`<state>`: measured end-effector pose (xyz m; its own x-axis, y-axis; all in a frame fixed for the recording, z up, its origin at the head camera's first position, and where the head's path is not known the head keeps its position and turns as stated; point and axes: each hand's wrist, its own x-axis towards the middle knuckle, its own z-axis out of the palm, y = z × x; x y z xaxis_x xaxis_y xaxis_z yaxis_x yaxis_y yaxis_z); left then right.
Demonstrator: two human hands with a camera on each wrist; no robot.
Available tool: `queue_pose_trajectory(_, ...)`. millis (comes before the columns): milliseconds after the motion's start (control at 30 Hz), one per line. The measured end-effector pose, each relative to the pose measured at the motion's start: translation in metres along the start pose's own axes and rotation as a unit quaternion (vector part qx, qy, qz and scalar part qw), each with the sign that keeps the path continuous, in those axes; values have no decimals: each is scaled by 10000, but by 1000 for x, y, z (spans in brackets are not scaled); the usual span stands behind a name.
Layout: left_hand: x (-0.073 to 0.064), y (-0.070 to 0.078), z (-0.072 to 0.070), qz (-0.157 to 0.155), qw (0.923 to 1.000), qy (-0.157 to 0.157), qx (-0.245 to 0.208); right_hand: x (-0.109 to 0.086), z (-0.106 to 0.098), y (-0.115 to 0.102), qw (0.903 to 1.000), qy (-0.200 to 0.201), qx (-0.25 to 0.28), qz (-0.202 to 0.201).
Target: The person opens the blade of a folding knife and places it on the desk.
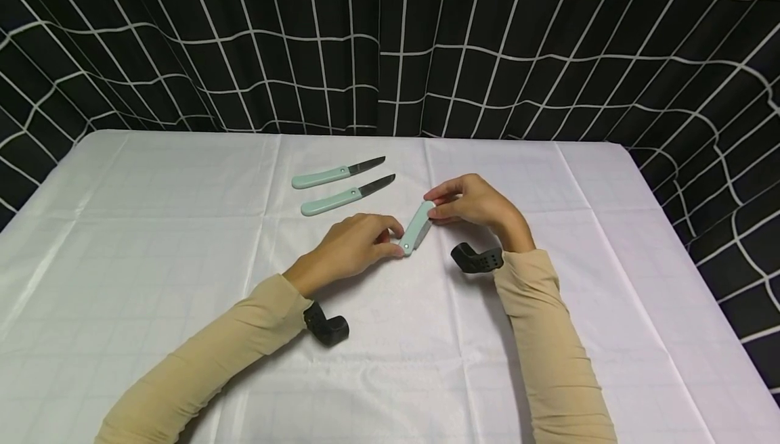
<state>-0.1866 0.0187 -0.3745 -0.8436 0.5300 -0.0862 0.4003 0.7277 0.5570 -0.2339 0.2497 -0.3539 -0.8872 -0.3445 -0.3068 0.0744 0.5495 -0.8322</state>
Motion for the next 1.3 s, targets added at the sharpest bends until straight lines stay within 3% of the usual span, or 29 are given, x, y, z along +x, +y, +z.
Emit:
queue_pose_trajectory(100,0,1,-1,32,9999,8,-149,0,-1,0,9987,-77,499,39)
queue_pose_trajectory(333,-1,5,-10,8,9991,57,-420,-2,-1,-10,9955,162,934,4)
queue_pose_trajectory(633,-6,7,-24,87,9978,248,-603,-3,1,-22,9819,395,1834,-265)
queue_pose_trajectory(1300,-16,-4,-37,-110,9947,534,-869,-2,28,-42,9647,653,2441,-743)
